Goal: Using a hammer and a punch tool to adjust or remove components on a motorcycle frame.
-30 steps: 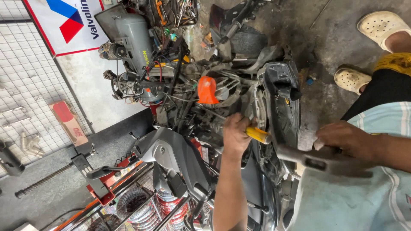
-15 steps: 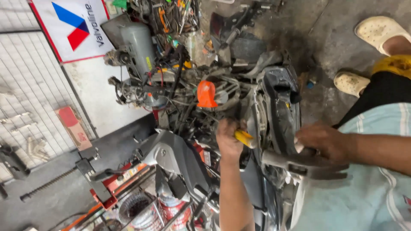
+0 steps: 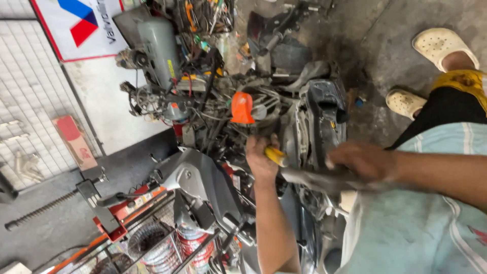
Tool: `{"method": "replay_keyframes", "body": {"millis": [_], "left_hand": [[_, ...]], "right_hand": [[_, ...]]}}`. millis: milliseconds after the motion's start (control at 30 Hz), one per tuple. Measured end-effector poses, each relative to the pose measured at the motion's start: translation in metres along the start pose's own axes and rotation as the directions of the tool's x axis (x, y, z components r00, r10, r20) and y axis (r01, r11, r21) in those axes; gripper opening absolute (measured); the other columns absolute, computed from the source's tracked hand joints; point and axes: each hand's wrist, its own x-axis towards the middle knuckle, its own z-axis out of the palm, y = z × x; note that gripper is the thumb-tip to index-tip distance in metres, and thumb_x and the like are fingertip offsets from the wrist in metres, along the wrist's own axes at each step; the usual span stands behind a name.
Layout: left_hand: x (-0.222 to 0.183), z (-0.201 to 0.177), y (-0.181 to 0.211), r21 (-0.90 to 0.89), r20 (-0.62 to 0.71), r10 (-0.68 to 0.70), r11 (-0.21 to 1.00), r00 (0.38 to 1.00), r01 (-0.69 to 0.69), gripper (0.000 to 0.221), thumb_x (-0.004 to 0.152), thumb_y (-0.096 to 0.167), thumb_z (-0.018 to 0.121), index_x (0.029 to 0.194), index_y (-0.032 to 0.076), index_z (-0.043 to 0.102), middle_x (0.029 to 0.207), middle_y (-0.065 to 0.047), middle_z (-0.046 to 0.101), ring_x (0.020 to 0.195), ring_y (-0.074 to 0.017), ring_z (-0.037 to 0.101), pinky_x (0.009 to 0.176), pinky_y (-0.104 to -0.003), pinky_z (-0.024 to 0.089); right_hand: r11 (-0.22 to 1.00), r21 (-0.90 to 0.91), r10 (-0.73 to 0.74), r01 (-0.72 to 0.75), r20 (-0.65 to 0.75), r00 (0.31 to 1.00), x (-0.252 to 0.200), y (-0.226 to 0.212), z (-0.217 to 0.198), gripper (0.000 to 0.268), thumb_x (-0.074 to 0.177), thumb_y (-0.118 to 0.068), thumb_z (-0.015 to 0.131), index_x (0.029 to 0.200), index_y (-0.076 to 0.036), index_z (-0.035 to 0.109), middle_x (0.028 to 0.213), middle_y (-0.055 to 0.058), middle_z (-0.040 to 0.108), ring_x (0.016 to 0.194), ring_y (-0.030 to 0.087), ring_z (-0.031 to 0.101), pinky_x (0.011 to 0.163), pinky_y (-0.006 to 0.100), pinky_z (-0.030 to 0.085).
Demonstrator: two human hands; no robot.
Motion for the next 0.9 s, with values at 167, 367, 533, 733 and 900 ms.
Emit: {"method": "replay_keyframes", "body": {"millis": [167, 367, 533, 733, 900], "left_hand": [[0.013, -0.007, 0.008, 0.19, 0.067, -0.059, 0.981, 0.996, 0.046, 0.028, 0.087, 0.022, 0.084, 0.07, 0.013, 0.064, 0.075, -0.004, 0.053, 0.062, -0.0287, 0.061, 0.06, -0.036, 0.053], [-0.016, -0.011, 0.047, 0.122, 0.289, -0.05, 0.992, 0.956, 0.015, 0.017, 0.089, 0.009, 0.079, 0.08, 0.002, 0.066, 0.095, -0.011, 0.059, 0.083, -0.0296, 0.062, 0.06, -0.041, 0.056], [-0.015, -0.005, 0.045, 0.106, 0.305, 0.041, 0.991, 0.952, -0.077, 0.031, 0.09, 0.006, 0.084, 0.071, 0.006, 0.06, 0.084, -0.005, 0.057, 0.071, -0.0205, 0.057, 0.048, -0.034, 0.054], [0.001, -0.008, 0.033, 0.13, 0.383, -0.012, 0.991, 0.924, -0.041, 0.022, 0.096, 0.014, 0.083, 0.08, 0.007, 0.07, 0.094, -0.004, 0.067, 0.067, -0.0161, 0.069, 0.05, -0.024, 0.067], [-0.007, -0.003, 0.03, 0.088, 0.389, 0.076, 0.989, 0.918, -0.119, 0.032, 0.091, 0.021, 0.087, 0.074, 0.005, 0.066, 0.085, -0.005, 0.06, 0.057, -0.0134, 0.059, 0.04, -0.026, 0.056]], "right_hand": [[0.905, -0.342, 0.275, -0.253, 0.017, 0.961, -0.018, 0.042, -0.018, 0.071, 0.076, -0.059, 0.058, 0.127, -0.014, 0.076, 0.101, 0.009, 0.082, 0.092, 0.034, 0.081, 0.075, 0.047, 0.066], [0.821, -0.42, 0.459, -0.387, 0.083, 0.885, -0.066, 0.009, -0.044, 0.049, 0.066, -0.019, 0.075, 0.115, -0.024, 0.078, 0.1, -0.002, 0.086, 0.085, 0.022, 0.081, 0.073, 0.037, 0.058], [0.788, -0.401, 0.527, -0.467, 0.048, 0.848, -0.085, 0.015, -0.041, 0.033, 0.067, -0.018, 0.063, 0.095, -0.027, 0.077, 0.078, -0.006, 0.081, 0.066, 0.016, 0.076, 0.062, 0.034, 0.053], [0.797, -0.431, 0.495, -0.423, 0.064, 0.867, -0.085, 0.015, -0.036, 0.044, 0.078, -0.026, 0.074, 0.121, -0.02, 0.078, 0.118, 0.001, 0.086, 0.1, 0.024, 0.084, 0.081, 0.038, 0.064], [0.854, -0.39, 0.404, -0.345, 0.078, 0.911, -0.074, -0.016, -0.036, 0.04, 0.079, -0.061, 0.09, 0.09, -0.025, 0.078, 0.078, -0.006, 0.079, 0.064, 0.016, 0.075, 0.059, 0.035, 0.053]]}}
